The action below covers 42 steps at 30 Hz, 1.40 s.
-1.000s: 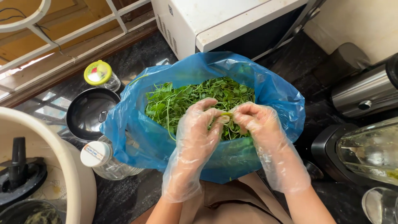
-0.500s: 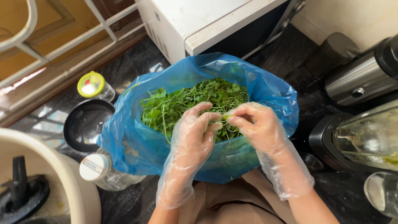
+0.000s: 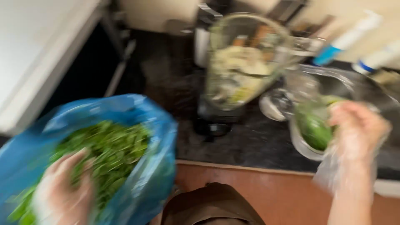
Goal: The person, wearing disposable gloves, picks leafy greens by hand from a large blue plastic bag on the kitchen counter, tearing off usable portions and placing them into a blender jar. They repeatedly grab handfuls from the bag, sort the leaves, and fill the blender jar, with a second blender jar already filled with greens beside the sink.
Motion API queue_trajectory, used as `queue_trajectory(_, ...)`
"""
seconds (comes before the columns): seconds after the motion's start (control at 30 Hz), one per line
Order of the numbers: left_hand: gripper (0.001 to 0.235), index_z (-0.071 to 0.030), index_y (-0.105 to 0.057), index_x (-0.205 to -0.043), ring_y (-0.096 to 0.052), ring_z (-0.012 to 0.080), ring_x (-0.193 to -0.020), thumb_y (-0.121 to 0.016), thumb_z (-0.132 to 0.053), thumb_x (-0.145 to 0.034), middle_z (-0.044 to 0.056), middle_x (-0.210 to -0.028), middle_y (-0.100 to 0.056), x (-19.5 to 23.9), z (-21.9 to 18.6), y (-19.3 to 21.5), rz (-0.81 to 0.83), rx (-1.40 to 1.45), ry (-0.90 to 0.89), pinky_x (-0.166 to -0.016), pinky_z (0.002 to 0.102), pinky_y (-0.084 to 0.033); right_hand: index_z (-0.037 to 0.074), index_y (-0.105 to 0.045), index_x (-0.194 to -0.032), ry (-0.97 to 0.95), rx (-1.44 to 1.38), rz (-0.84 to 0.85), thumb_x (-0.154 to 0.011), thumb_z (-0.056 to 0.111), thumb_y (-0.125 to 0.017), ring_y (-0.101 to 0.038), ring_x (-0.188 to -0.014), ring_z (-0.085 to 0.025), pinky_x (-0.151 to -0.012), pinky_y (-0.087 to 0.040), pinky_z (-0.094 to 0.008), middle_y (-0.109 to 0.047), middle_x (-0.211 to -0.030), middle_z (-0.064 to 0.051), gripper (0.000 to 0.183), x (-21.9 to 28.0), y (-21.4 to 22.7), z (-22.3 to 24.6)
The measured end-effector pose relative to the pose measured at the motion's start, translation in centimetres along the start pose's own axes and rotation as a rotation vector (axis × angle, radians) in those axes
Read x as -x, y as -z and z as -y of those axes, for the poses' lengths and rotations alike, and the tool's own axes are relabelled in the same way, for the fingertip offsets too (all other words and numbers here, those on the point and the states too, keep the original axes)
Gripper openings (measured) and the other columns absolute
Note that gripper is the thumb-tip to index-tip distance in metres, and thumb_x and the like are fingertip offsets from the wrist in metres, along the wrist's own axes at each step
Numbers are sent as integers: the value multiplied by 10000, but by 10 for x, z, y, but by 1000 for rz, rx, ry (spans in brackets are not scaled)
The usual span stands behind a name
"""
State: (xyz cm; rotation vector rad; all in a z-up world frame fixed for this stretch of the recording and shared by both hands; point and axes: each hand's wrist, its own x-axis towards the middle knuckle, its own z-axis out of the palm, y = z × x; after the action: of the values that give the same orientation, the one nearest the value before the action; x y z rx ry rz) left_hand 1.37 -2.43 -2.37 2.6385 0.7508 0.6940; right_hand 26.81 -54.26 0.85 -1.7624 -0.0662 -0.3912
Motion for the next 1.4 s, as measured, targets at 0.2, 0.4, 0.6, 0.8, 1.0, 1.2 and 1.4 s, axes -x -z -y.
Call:
queue_trajectory(0.2, 211, -33, -686, -1203, -673, 260, -1115, -703, -175, -1048, 173, -1127, -684, 39, 199, -162, -58, 137, -187, -1068, 355, -525, 70, -748, -1163, 33, 491, 37, -904, 34, -684, -649, -835, -121, -742, -499, -251, -733, -1001, -48, 269, -135, 258, -288)
queue_trajectory(0.4, 162, 53, -572, -1273, -567, 193, -1090, -618, -15, -1133, 137, -1178, -557, 105, 224, -129, -169, 537, -40, -1011, 287, -467, -7, -815, -921, -179, 1345, 340, -955, 229, -747, -699, -802, -339, -718, -518, -403, -756, -937, -234, 247, -181, 271, -308)
queue_trajectory(0.6, 158, 62, -582, -1273, -569, 249, -1142, -619, -4, -1134, 172, -1226, -559, 143, 146, -48, -168, 229, -41, -1044, 297, -451, 84, -809, -987, -532, 780, 268, -751, 137, -811, -645, -742, -289, -673, -507, -462, -767, -962, -159, 242, -180, 247, -309)
queue_trajectory(0.8, 195, -20, -678, -1236, -639, 296, -1117, -685, -120, -1069, 178, -1208, -656, 142, 48, 12, -125, -158, 83, -997, 369, -504, 17, -766, -931, -304, 989, 344, -808, 264, -873, -613, -705, -228, -624, -496, -390, -730, -901, -165, 296, -213, 282, -367)
queue_trajectory(1.0, 171, -71, -734, -958, -702, 360, -913, -720, -183, -828, 167, -986, -725, 132, -37, 61, 86, -390, 274, -812, 463, -563, 72, -767, -1203, -414, 602, 1049, -898, 281, -713, -660, -793, -199, -708, -565, -374, -767, -998, -104, 374, -73, 28, -222)
queue_trajectory(1.2, 241, -60, -694, -774, -680, 388, -761, -795, -276, -740, 159, -783, -687, 156, -51, 52, 131, -263, 276, -724, 506, -535, 73, -775, -1046, 508, 143, 1354, -856, 173, -732, -726, -908, -146, -811, -570, -293, -775, -1033, -38, 218, 146, -218, 117)
queue_trajectory(1.4, 335, -17, -670, -949, -686, 369, -758, -794, -270, -769, 158, -775, -681, 153, -26, 53, 81, -161, 284, -706, 497, -536, 62, -609, -1312, 1219, 0, 1457, -753, 171, -790, -609, -1164, -411, -972, -492, -466, -629, -1277, -268, 598, 255, -392, 155)
